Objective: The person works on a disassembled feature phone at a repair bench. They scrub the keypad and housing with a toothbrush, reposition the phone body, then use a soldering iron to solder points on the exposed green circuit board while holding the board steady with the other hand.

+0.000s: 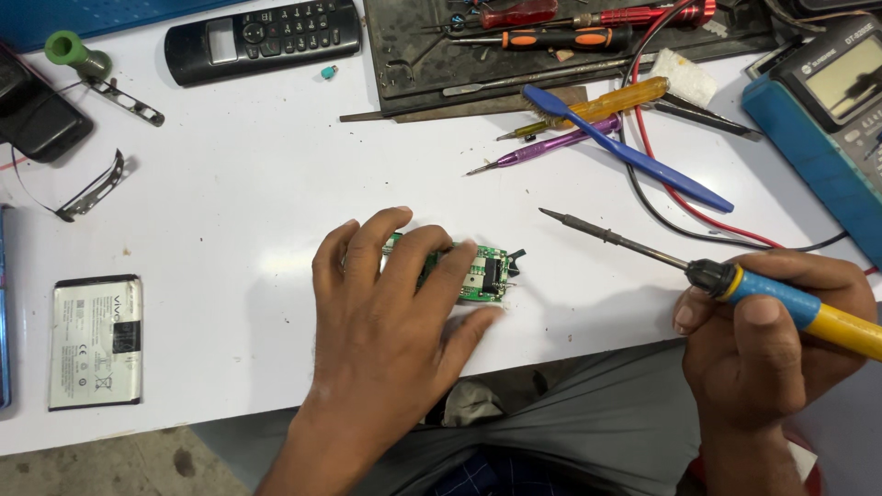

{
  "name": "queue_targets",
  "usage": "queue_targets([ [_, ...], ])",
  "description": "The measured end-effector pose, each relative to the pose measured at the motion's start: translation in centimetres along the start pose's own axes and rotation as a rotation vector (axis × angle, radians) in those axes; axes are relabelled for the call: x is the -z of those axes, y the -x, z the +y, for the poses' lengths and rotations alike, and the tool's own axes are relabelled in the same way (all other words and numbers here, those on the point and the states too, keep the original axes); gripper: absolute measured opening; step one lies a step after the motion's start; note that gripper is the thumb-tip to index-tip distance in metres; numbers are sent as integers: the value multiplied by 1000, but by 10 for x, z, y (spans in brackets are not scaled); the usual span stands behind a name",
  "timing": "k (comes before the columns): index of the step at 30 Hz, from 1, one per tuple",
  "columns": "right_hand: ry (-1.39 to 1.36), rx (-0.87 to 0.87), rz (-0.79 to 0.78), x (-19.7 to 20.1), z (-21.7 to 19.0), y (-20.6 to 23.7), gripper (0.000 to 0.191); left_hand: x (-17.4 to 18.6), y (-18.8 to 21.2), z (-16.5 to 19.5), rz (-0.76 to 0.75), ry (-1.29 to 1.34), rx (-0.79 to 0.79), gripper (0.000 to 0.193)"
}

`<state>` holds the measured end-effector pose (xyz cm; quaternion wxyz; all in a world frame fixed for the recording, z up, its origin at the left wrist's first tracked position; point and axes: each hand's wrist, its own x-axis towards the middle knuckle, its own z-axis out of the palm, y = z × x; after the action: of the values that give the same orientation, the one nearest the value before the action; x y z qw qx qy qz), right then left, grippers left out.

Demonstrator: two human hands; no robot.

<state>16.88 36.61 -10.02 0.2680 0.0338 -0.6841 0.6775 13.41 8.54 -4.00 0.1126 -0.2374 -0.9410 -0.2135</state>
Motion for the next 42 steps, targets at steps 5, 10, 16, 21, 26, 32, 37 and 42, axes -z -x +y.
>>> queue_targets([
  [5,9,-3,2,2,0,-1,27,3,-1,-1,-58,19,17,30],
  [10,-17,7,-26,3,0,-3,27,6,-2,-5,-93,47,12,26],
  [16,10,8,-23,3,1,-2,29,3,-1,1,-5,125,-13,37],
  [21,-3,4,-25,2,1,-2,28,2,-3,2,33,163,-20,43],
  [26,29,6,-26,3,2,-4,27,-1,-6,3,25,174,-35,40],
  [32,-2,3,-26,5,4,-2,26,-8,-10,1,51,167,-26,36],
  [37,22,12,-43,6,5,-4,29,-15,-8,-4,87,155,20,33],
  [42,39,23,-66,7,4,-4,31,-21,-9,-4,117,140,70,27],
])
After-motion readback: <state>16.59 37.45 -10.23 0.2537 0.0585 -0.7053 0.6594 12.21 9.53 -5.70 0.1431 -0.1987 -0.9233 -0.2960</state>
